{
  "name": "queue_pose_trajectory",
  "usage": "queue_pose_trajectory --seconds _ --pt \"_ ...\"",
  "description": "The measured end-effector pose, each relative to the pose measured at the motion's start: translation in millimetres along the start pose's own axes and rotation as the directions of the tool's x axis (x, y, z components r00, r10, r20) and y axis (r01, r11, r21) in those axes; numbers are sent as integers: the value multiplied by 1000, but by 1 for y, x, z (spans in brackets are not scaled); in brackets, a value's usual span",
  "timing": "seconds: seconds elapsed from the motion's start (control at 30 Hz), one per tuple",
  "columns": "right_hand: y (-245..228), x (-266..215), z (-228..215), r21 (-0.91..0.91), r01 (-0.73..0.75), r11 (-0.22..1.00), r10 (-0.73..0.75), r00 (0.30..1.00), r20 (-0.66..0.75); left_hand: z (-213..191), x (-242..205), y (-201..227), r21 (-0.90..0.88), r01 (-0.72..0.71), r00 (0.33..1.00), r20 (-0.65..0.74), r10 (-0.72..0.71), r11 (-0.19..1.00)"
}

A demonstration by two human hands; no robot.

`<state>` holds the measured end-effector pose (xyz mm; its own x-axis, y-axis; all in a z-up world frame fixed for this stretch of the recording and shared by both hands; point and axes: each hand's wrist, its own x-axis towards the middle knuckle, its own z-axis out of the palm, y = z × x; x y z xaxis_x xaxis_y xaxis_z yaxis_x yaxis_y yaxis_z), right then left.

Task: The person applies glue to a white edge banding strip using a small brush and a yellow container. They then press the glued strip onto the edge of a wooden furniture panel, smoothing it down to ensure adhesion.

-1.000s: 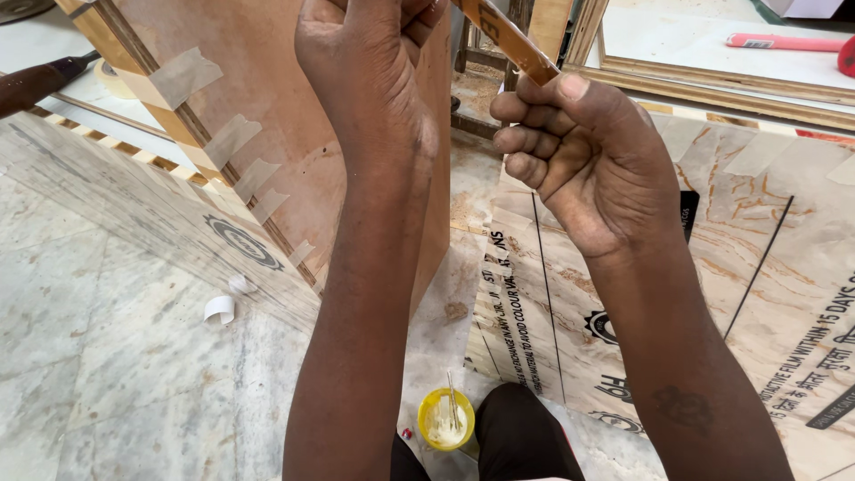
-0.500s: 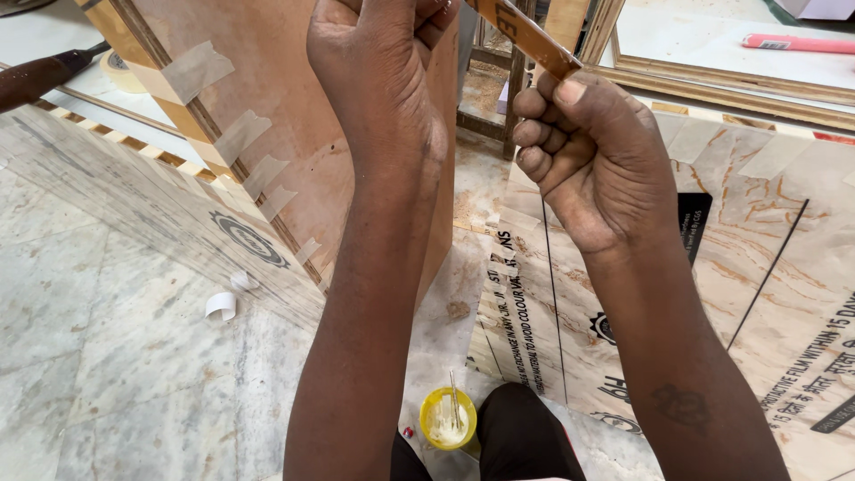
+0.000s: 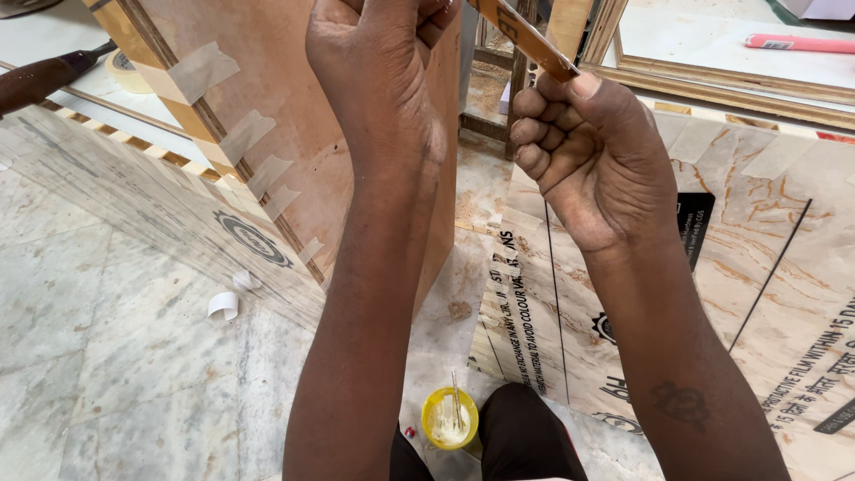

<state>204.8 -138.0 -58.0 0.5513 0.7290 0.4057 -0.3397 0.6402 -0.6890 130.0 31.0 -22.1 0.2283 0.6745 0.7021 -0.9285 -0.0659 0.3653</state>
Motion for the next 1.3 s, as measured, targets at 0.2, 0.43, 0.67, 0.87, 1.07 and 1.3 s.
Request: queue_pose_trajectory --seconds 0.2,0.43,0.67,0.87,1.07,1.3 --pt "1 -2 -5 -25 49 998 -49 999 10 2 -2 -1 -18 17 1000 -11 -18 1000" --pt "0 -1 -5 -23 70 997 -70 998 6 3 0 -2 -59 18 1000 -18 -19 998" --pt "-2 -1 -4 1 39 999 -39 999 30 5 -3 2 -36 19 1000 -22 -20 999" --pt "-3 -1 -9 27 11 1000 -11 1000 14 1 -5 0 -60 17 1000 21 -16 998" --pt "-1 2 -11 53 3 999 -3 1000 5 1 -3 0 -36 45 999 0 -45 998" --pt "0 4 -10 70 17 997 -15 999 -37 -1 -3 -5 -87 37 999 9 -37 996"
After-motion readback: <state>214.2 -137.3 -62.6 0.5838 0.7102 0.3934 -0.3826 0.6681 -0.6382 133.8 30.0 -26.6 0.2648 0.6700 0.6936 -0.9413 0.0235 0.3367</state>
